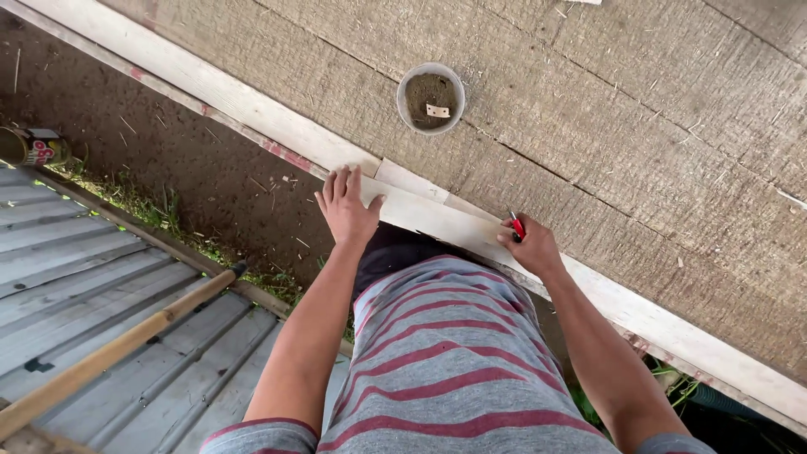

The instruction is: Cutting thin wood strips to size with a utility knife and gluing them onto a wooden base.

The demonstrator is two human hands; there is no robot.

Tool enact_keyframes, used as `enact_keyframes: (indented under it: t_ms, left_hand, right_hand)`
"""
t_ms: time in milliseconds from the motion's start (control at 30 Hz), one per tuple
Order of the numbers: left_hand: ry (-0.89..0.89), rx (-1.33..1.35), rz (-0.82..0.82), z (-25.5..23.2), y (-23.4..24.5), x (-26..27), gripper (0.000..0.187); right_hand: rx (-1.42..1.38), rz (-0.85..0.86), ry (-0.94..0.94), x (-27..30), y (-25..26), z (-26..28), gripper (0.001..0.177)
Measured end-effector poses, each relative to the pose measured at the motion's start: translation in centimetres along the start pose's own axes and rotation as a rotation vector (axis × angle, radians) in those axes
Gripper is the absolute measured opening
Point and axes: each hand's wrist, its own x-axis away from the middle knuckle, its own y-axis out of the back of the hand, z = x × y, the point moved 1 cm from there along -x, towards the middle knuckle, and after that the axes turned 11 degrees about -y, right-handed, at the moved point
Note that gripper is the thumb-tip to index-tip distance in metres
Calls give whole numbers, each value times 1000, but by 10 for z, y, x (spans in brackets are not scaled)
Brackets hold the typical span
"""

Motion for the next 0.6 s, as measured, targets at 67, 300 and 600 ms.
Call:
enact_keyframes:
  t_ms: [67,300,600]
  left_hand:
    - [-13,20,-21,2,-6,-6,84]
    - [-68,12,-15,-4,-10,-26,85]
    - [-84,-63,28,-15,-14,-36,73]
  right_hand:
    - [-25,-6,-40,-2,-3,-11,35]
    - [-44,-123,-66,-6,-7,-30,37]
    - [-164,-205,-47,5,-17,-29,37]
